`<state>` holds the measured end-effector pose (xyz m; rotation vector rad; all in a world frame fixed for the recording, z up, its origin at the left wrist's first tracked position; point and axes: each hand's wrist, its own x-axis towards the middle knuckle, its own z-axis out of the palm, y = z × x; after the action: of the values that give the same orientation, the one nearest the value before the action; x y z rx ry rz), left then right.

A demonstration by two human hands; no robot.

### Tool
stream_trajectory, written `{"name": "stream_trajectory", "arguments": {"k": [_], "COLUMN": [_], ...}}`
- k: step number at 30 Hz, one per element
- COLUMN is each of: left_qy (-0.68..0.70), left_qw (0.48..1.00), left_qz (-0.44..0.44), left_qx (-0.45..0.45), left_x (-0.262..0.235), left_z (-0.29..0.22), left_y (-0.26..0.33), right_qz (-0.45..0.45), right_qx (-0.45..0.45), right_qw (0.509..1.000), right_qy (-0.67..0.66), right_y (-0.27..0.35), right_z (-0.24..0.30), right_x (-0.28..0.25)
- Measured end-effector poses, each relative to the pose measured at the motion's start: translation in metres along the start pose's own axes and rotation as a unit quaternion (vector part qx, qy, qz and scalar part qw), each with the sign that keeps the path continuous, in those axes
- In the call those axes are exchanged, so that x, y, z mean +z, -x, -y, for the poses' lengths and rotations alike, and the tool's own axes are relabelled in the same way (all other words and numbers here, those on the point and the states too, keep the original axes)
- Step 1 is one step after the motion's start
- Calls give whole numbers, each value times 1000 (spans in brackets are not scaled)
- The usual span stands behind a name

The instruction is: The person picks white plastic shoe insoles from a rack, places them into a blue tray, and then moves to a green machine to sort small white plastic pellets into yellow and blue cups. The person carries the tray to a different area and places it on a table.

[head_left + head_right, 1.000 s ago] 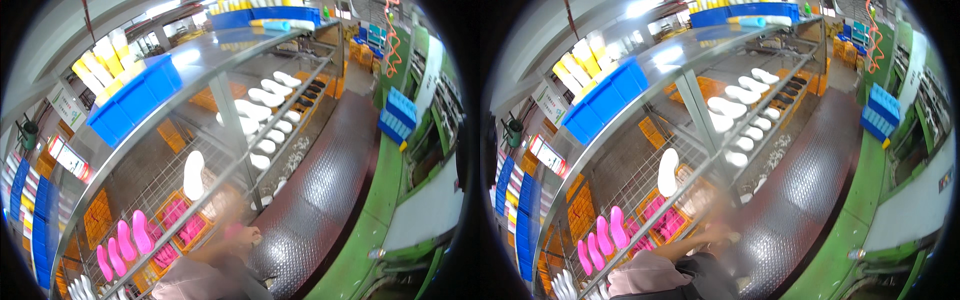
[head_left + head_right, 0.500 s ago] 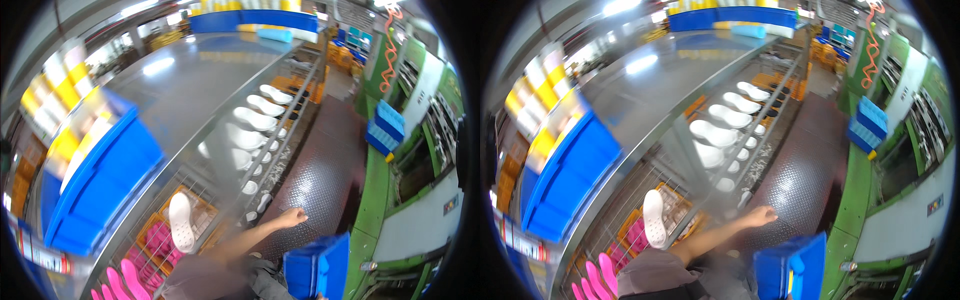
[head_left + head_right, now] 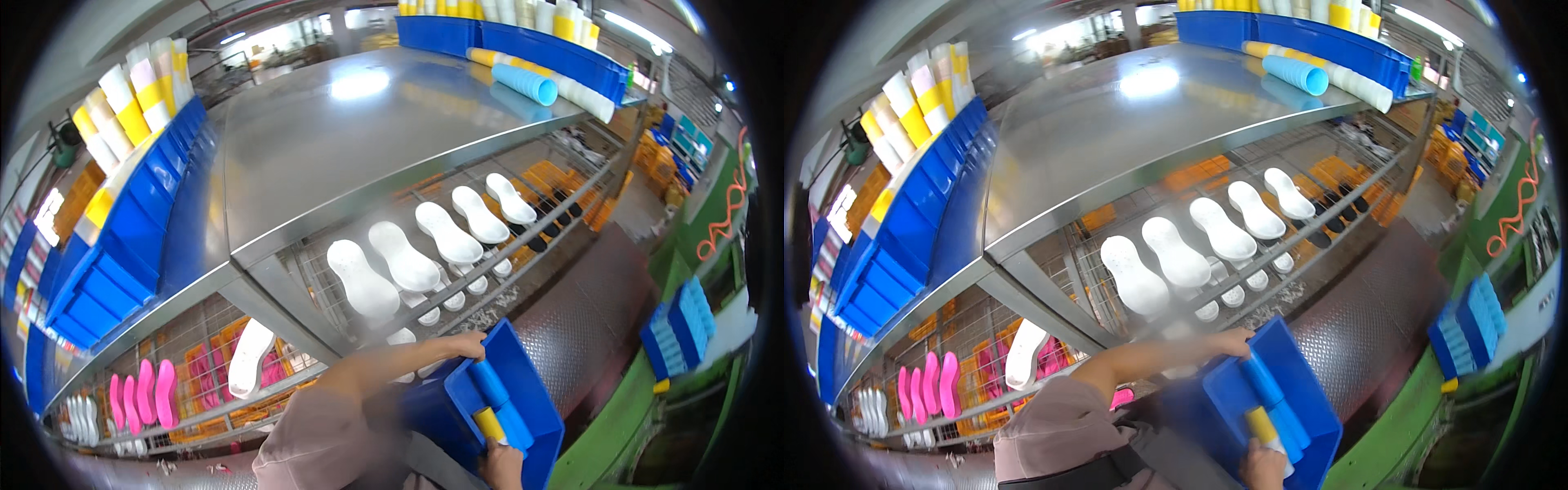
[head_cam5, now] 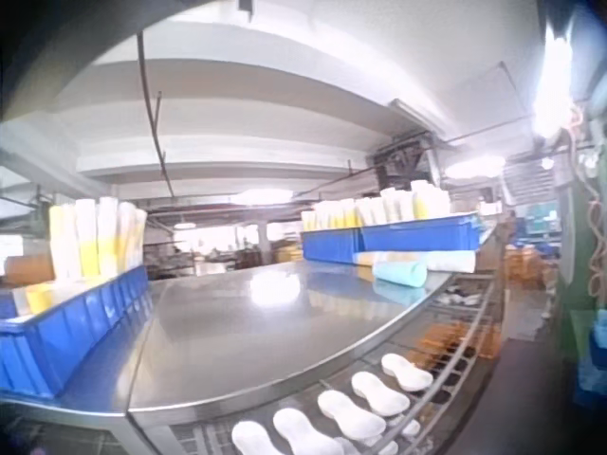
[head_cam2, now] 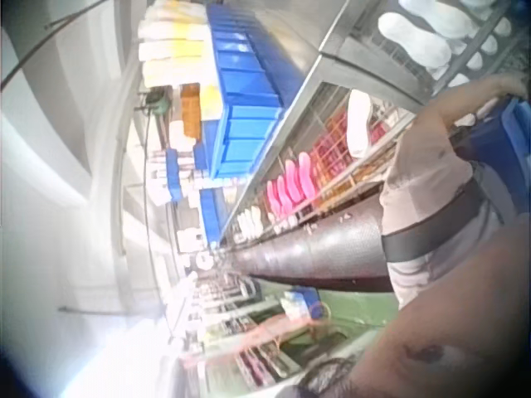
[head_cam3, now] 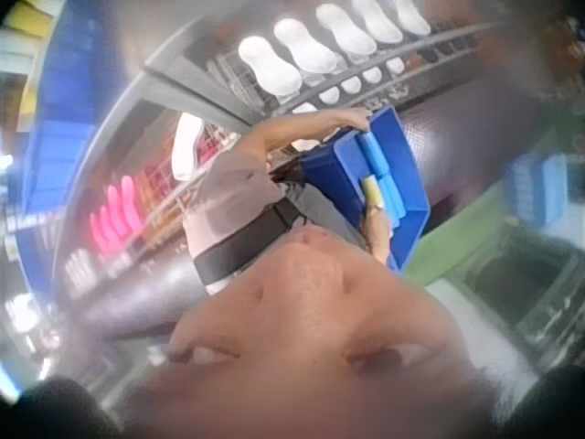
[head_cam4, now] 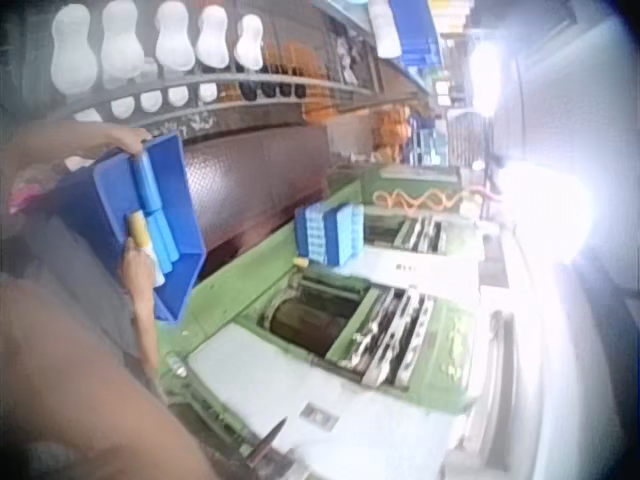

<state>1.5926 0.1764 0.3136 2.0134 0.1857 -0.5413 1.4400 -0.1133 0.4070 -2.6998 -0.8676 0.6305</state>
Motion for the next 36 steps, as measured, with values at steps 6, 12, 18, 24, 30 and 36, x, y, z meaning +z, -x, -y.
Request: {"name": "stream_trajectory", "arguments": {"k": [6,12,18,24,30,36], "left_qy": [127,140,-24,35,90,158], "left_qw": [991,984,994,996,985,971], "left_qz": [-18,-61,-65,-3,-109,-181], "left_qx": [41,93,86,77,100,2], "left_x": [-42,-36,-34,-52,-55,-72], "left_z": [-98,-143,-207,-287,-298,-374], "left_y": [-31,-134,-329,-483,-588,-665], "right_qz": [-2,-238,-216,-252,-260,-304], "right_qx": [-112,16,168,234,187,92], "right_qw": [973,971,962,938,944,941], "right_qy": [-199,3,-20,41,72,121], "right_y": [-94,-290,-397,-458,-571,-703], "right_z": [-135,-389,-578,-657,-725,-800], "right_x": [-151,-186,-157,-243,-330,-440]}}
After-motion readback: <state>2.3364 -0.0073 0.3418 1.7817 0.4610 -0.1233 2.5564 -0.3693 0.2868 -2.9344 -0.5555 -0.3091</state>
